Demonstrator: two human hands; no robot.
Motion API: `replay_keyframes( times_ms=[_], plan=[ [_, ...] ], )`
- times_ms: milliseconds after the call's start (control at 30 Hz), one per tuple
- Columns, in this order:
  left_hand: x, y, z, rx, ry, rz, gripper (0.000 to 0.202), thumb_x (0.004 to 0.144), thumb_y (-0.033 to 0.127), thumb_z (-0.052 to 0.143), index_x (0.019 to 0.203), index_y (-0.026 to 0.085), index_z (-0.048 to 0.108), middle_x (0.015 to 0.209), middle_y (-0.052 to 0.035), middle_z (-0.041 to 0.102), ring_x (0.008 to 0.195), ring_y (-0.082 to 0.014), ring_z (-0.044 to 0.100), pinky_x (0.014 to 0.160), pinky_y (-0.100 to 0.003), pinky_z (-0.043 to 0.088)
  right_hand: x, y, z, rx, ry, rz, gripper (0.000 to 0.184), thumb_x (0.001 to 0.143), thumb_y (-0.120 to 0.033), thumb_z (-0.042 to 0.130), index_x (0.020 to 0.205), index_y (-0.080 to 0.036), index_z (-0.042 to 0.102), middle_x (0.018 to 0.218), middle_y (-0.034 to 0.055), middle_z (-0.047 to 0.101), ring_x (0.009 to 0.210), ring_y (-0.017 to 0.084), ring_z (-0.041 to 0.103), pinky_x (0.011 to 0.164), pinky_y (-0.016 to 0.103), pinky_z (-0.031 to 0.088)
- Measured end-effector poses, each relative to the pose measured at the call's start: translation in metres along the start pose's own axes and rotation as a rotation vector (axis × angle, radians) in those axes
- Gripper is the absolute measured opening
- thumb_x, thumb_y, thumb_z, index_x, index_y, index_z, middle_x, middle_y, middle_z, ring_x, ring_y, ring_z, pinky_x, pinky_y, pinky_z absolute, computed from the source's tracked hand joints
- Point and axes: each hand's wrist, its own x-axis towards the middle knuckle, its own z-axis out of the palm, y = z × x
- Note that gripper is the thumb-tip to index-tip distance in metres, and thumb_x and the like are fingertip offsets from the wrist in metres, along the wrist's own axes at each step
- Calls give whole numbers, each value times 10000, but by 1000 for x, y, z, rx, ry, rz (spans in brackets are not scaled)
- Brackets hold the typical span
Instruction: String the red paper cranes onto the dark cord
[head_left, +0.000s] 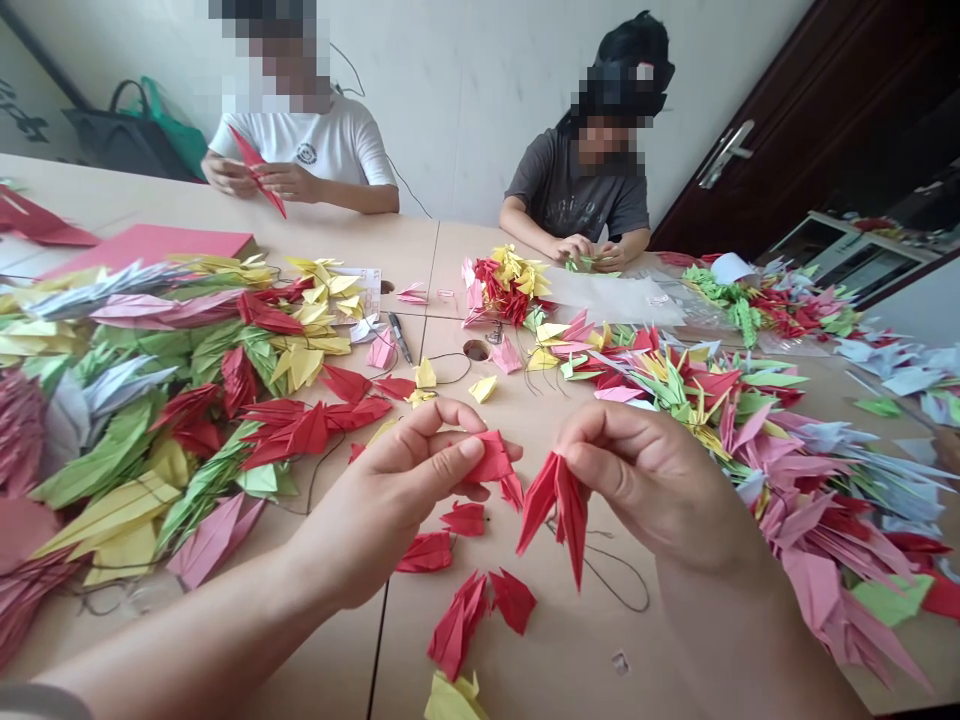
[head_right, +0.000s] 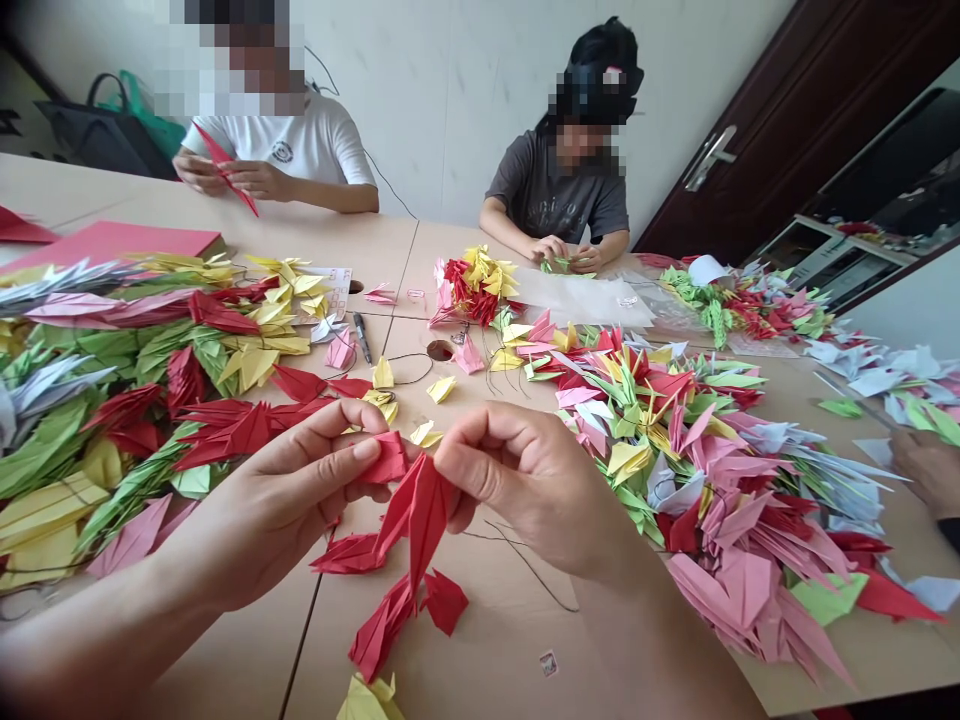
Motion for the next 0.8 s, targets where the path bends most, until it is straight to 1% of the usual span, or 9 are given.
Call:
replay_keyframes(
  times_ms=[167, 300, 367, 500, 533, 600, 700, 733, 800],
  plan=[
    [-3, 3, 8, -180, -44, 3, 133, 814, 156, 796, 832, 207, 674, 743, 42, 697, 738, -63, 675, 689, -94, 540, -5, 1, 17, -199, 114, -67, 196, 926, -314, 653, 766, -204, 625, 608, -42, 616, 523, 79, 579, 479, 167, 473],
    [-6, 7, 13, -241, -51, -21, 135, 798, 146, 802, 786, 178, 672, 731, 41, 664, 678, -60, 642, 607, -100, 546, -6, 8, 26, -361, 197, -124, 174, 940, -325, 626, 805, -215, 616, 640, -42, 586, 536, 87, 541, 476, 182, 447],
    [-5, 7, 12, -238, -51, -31, 124, 802, 139, 794, 788, 176, 677, 734, 37, 667, 679, -66, 651, 596, -103, 553, -6, 8, 25, -403, 208, -139, 169, 949, -330, 614, 823, -219, 619, 660, -38, 600, 545, 91, 547, 489, 191, 451],
    [2, 6, 5, -193, 31, 4, 75, 841, 115, 743, 864, 181, 716, 825, 2, 733, 795, -109, 712, 751, -161, 605, -6, 1, 1, -466, 213, -107, 236, 955, -393, 604, 800, -216, 625, 627, -35, 598, 541, 102, 551, 504, 208, 443],
    [5, 7, 2, -185, 68, 9, 85, 860, 104, 713, 895, 180, 726, 868, -15, 748, 831, -121, 722, 791, -182, 610, -5, 1, -10, -488, 186, -65, 256, 952, -413, 602, 795, -212, 626, 640, -27, 616, 558, 109, 569, 521, 216, 453],
    [10, 10, -2, -177, 147, 2, 158, 893, 61, 642, 952, 172, 738, 931, -42, 763, 876, -130, 729, 845, -201, 607, -4, 6, -32, -587, 24, 79, 300, 949, -434, 590, 762, -203, 633, 637, -16, 623, 572, 126, 578, 538, 236, 450],
    [19, 13, -7, -177, 232, -13, 265, 917, 4, 548, 1006, 162, 741, 924, -51, 760, 879, -122, 729, 883, -216, 601, -4, 28, -55, -888, -227, 282, 255, 931, -351, 598, 743, -195, 669, 671, 5, 657, 631, 165, 609, 585, 274, 450],
    [21, 13, -8, -174, 240, -14, 284, 921, -3, 530, 1017, 161, 741, 909, -50, 756, 873, -121, 727, 883, -221, 603, -5, 38, -57, -936, -221, 291, 211, 909, -299, 619, 742, -187, 683, 718, 27, 679, 686, 191, 628, 635, 299, 460],
    [25, 12, -9, -159, 232, -22, 298, 927, 2, 520, 1037, 169, 740, 885, -47, 747, 857, -123, 723, 872, -243, 613, -4, 56, -51, -973, -168, 275, 136, 907, -265, 621, 929, -173, 717, 976, 89, 712, 906, 249, 648, 785, 353, 476]
  ],
)
